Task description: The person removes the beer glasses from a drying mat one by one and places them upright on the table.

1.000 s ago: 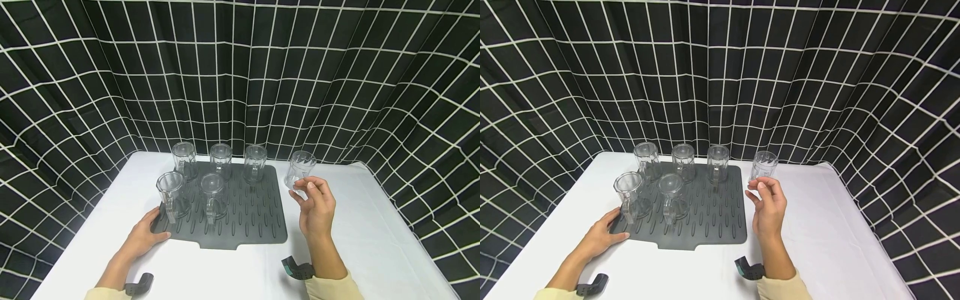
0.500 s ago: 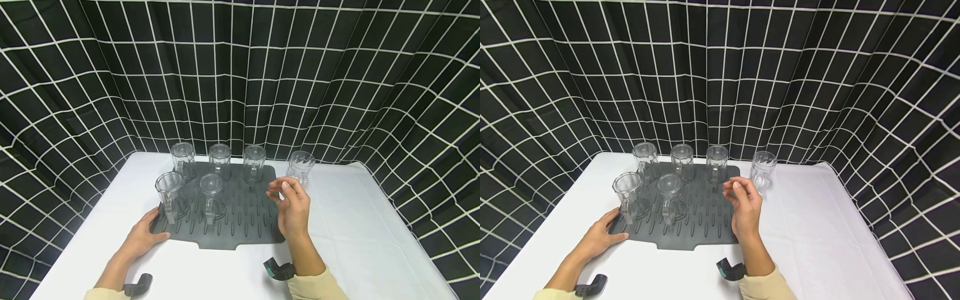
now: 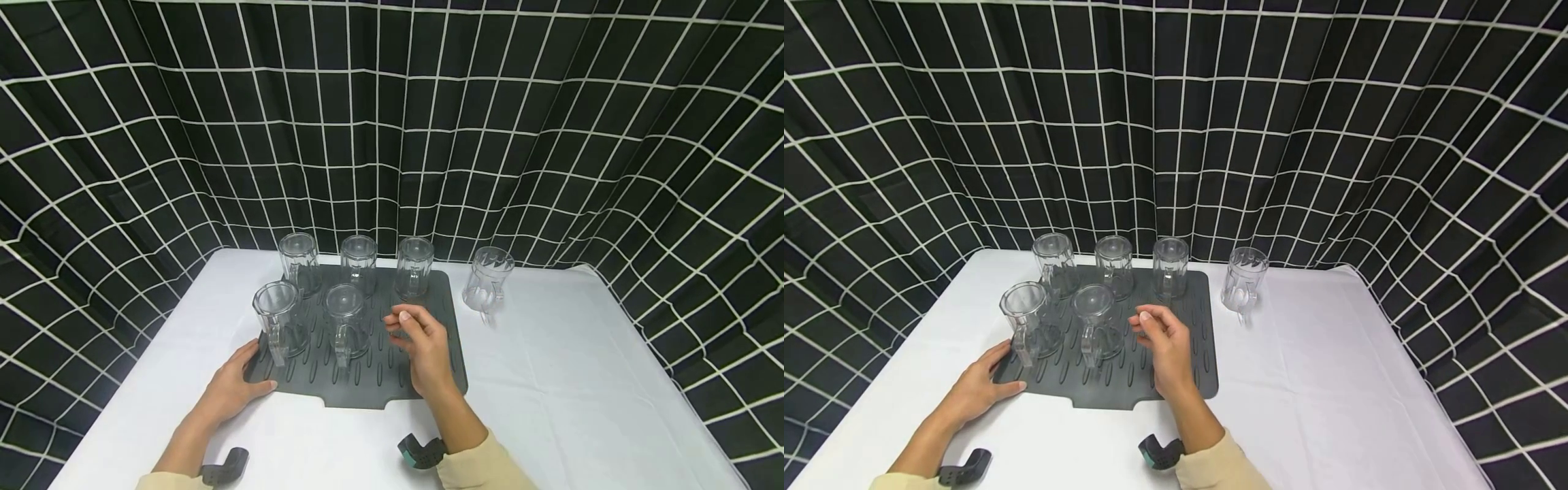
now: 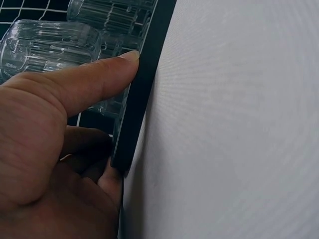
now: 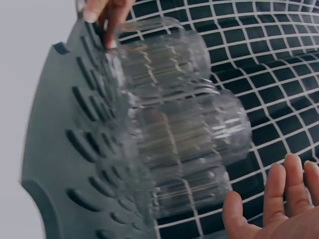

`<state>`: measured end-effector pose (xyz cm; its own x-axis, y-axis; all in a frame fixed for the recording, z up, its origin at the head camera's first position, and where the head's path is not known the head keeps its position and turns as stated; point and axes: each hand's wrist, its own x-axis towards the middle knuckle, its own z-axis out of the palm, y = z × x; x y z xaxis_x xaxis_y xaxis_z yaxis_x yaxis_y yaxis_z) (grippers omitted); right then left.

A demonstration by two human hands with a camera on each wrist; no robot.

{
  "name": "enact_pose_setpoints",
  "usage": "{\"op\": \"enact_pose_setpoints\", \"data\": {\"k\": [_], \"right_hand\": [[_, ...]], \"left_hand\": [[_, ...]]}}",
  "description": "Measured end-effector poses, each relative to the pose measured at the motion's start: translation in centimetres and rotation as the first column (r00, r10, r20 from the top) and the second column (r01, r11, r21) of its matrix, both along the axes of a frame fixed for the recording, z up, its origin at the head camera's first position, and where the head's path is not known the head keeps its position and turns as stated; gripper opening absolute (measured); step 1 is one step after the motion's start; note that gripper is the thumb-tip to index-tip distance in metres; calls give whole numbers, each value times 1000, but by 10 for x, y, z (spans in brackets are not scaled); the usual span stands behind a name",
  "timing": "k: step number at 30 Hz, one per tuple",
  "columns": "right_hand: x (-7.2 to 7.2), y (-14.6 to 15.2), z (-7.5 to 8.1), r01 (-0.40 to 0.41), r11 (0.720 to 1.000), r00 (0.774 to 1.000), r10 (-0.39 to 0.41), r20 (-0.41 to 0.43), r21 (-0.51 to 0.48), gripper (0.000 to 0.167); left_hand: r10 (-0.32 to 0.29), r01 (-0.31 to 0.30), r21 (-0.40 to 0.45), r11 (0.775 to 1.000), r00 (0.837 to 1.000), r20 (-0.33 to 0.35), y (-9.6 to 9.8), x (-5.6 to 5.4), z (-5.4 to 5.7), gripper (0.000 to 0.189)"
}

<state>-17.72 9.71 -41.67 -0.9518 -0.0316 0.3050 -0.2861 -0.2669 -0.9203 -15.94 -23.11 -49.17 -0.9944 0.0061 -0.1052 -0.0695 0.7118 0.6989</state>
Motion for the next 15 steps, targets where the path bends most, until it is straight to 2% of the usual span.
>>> {"op": "enact_pose_setpoints", "data": {"k": [4,9,15], "right_hand": [[-2,-6,-9,-22,999,999,21,28,41,36],[-4,-12,-20,-66,993,996,61,59,94,37],[-3,-21,-30,-127,973,990,113,84,195,38]], "left_hand": [[-2,2,4,1000,1000,0,1,0,1,95],[-9,9,8,1000,1000,1,1,1,2,95],[-9,9,13,1000,1000,3,2,1,2,95]]}}
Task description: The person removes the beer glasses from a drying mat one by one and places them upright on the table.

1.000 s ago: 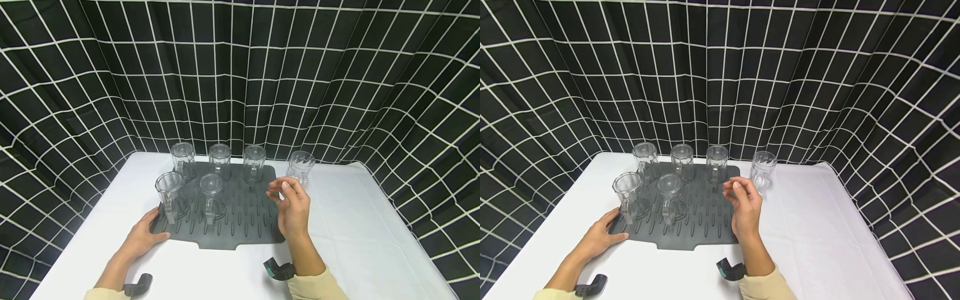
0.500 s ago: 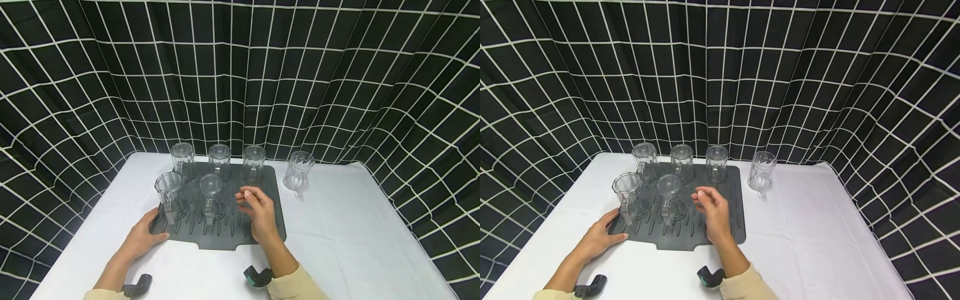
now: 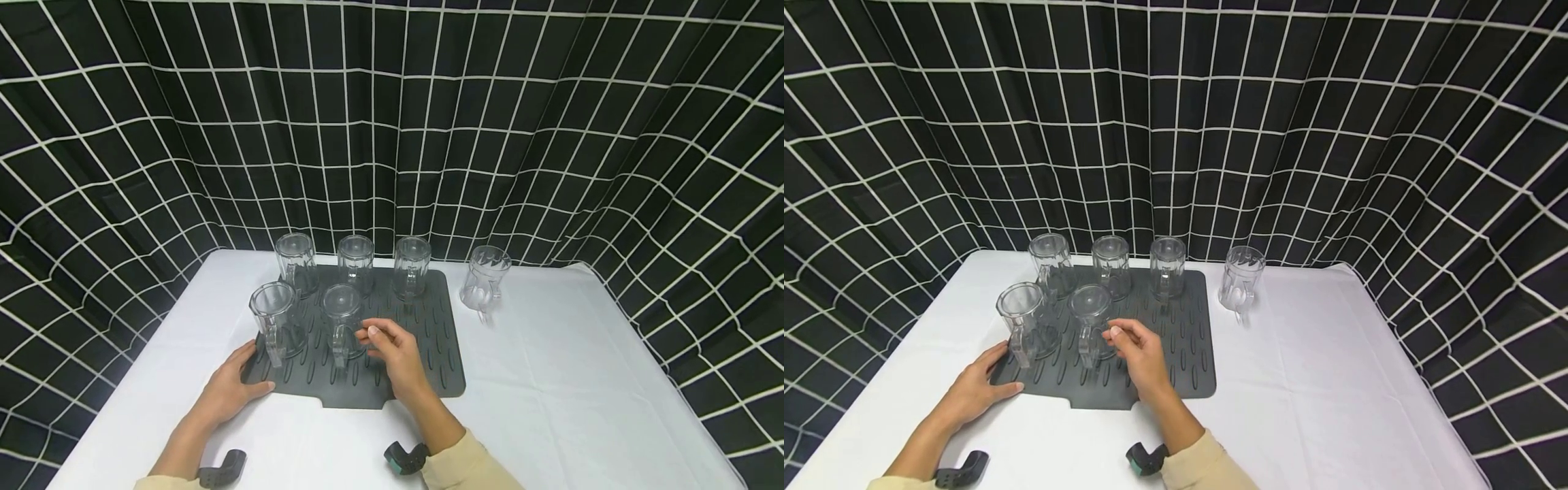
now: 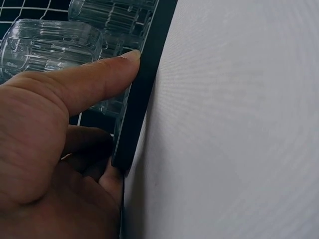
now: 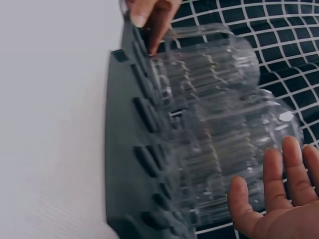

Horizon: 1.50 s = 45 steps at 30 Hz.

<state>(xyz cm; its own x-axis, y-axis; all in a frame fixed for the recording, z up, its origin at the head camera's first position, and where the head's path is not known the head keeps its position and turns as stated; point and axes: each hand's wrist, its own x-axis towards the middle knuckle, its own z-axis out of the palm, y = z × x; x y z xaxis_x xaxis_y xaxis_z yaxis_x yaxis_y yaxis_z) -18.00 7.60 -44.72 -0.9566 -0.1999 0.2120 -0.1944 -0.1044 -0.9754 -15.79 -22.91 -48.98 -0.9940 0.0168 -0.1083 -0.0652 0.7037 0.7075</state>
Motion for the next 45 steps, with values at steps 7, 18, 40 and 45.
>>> {"op": "enact_pose_setpoints", "data": {"k": [7,18,40,45], "right_hand": [[0,-17,-10,-24,997,998,20,52,71,34],[-1,-35,-24,-152,987,974,158,165,-47,39],[2,-42,-26,-95,989,987,108,117,-113,29],[5,-39,-22,-75,992,995,81,61,-104,25]], "left_hand": [[0,0,-19,1000,1000,-14,-2,1,-1,93],[4,-4,-10,1000,1000,-13,-2,1,-4,94],[4,-4,-11,1000,1000,-22,-2,-1,-7,95],[4,-4,-12,1000,1000,-20,-2,-1,-5,94]]}}
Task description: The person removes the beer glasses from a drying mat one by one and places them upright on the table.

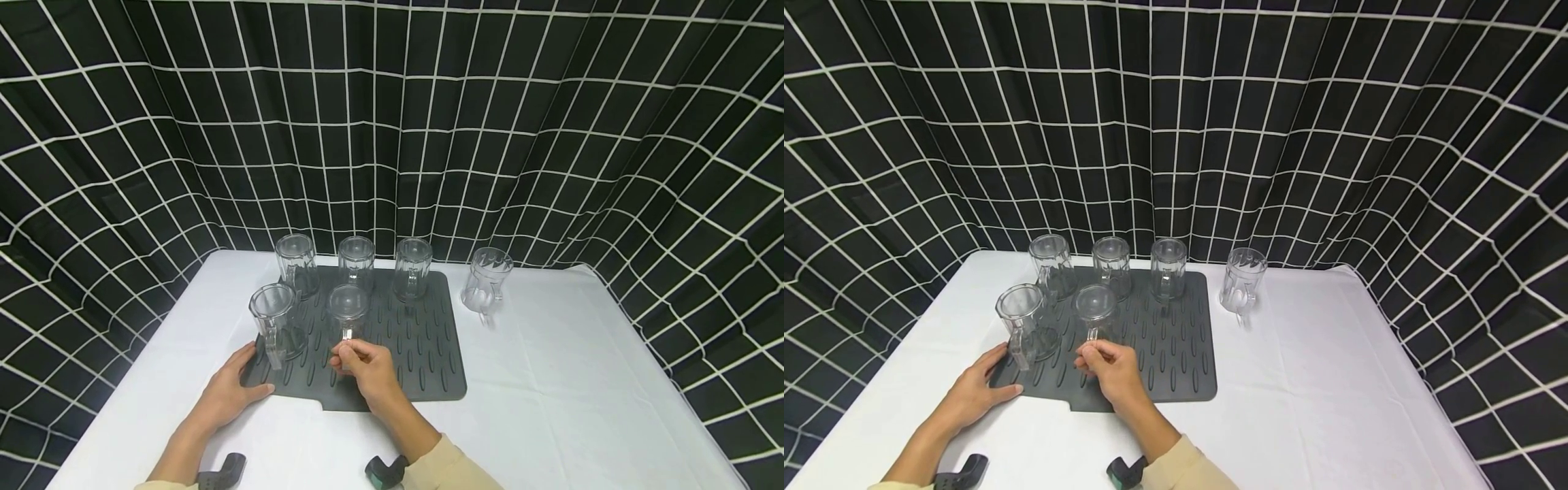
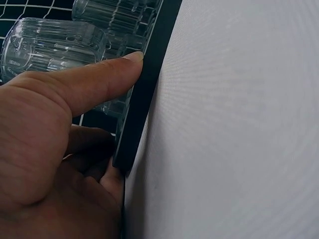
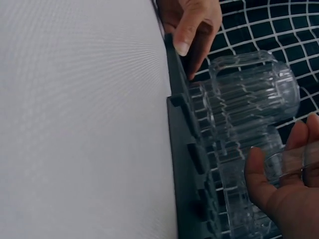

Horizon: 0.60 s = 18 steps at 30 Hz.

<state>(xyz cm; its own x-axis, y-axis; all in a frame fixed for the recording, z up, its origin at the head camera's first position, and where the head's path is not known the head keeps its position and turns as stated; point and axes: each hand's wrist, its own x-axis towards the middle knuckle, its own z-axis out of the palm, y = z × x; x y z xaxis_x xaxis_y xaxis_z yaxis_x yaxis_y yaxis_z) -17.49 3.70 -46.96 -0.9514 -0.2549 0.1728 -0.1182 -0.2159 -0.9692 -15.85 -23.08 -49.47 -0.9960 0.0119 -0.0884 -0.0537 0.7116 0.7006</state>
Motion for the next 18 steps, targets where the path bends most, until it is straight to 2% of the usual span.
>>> {"op": "enact_pose_setpoints", "data": {"k": [8,14,18], "right_hand": [[7,10,7,19,1000,996,-20,-82,-9,23],[11,21,12,51,998,975,-45,-218,25,18],[14,29,15,78,996,970,-68,-233,36,17]], "left_hand": [[-4,4,-2,1000,1000,-4,1,1,1,94],[-8,8,-7,1000,1000,2,2,2,2,93],[-11,11,-9,1000,1000,-10,1,2,3,92]]}}
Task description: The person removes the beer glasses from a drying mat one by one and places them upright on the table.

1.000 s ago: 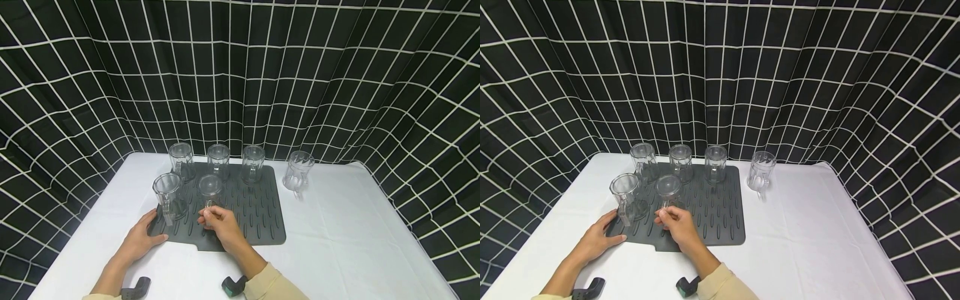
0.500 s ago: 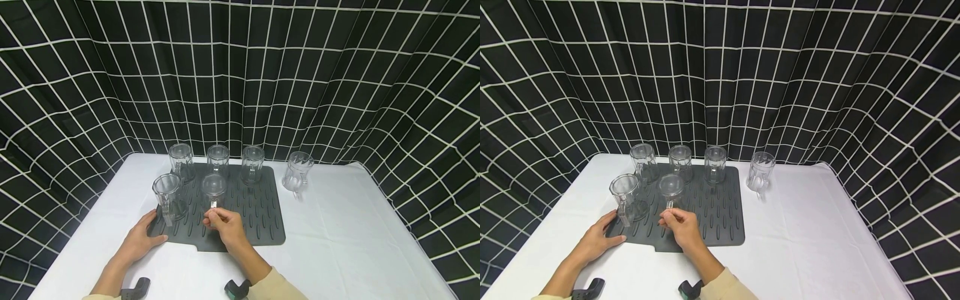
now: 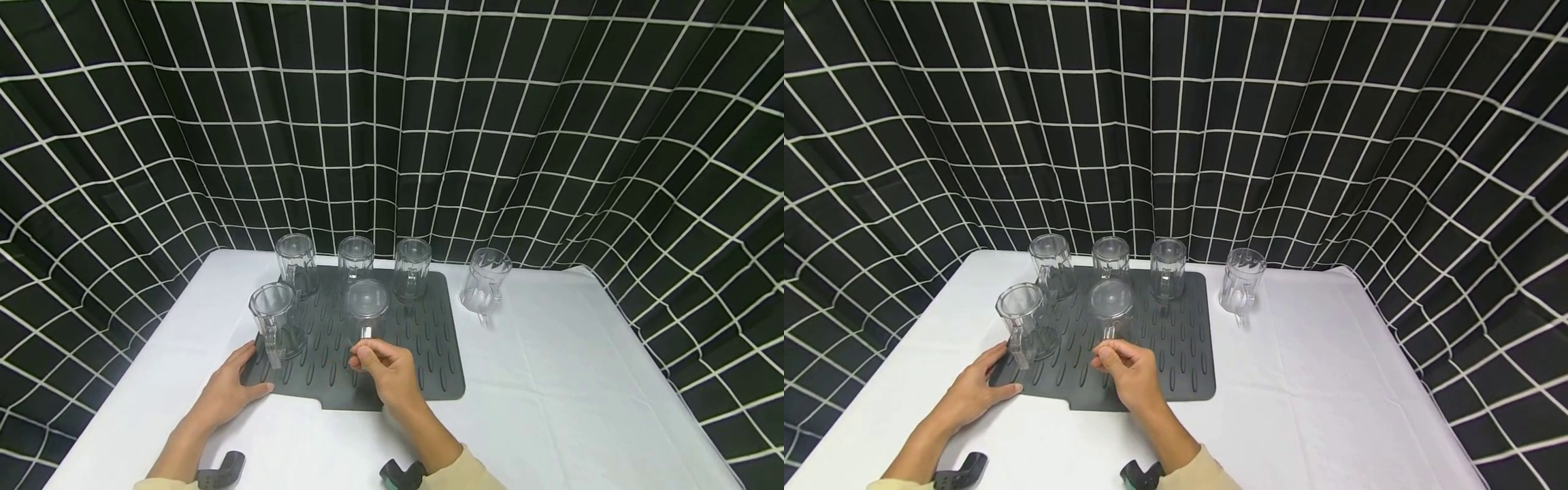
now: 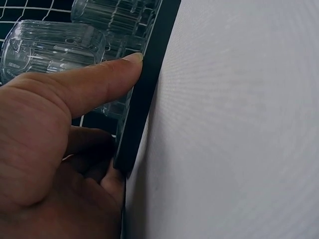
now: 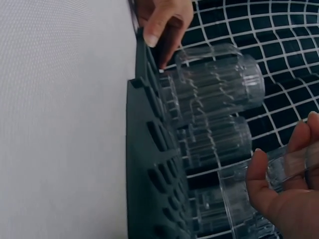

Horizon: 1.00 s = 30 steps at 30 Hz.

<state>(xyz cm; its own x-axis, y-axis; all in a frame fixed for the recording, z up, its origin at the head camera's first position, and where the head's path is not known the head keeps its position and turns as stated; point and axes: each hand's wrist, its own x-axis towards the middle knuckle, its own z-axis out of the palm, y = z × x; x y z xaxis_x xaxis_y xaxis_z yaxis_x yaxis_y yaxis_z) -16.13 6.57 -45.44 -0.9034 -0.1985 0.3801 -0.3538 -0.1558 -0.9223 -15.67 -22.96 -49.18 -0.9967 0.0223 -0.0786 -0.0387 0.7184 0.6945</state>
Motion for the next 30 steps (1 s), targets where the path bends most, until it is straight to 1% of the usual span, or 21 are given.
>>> {"op": "enact_pose_setpoints", "data": {"k": [3,6,13,21,30], "right_hand": [[2,5,3,13,1000,1000,-13,13,-21,18],[3,10,5,25,999,1000,-25,8,-40,17],[5,21,10,73,996,995,-76,-65,-53,15],[7,31,15,119,992,987,-123,-104,-45,15],[10,44,17,180,983,966,-181,-183,-23,9]], "left_hand": [[-2,2,-9,1000,1000,-11,-1,-1,0,91],[-1,1,-16,1000,1000,-11,-1,-1,1,92],[1,-1,-26,1000,1000,-21,-1,-1,1,91],[2,-2,-24,1000,1000,-15,0,-3,1,92],[4,-4,-20,1000,1000,-9,2,-1,1,92]]}}
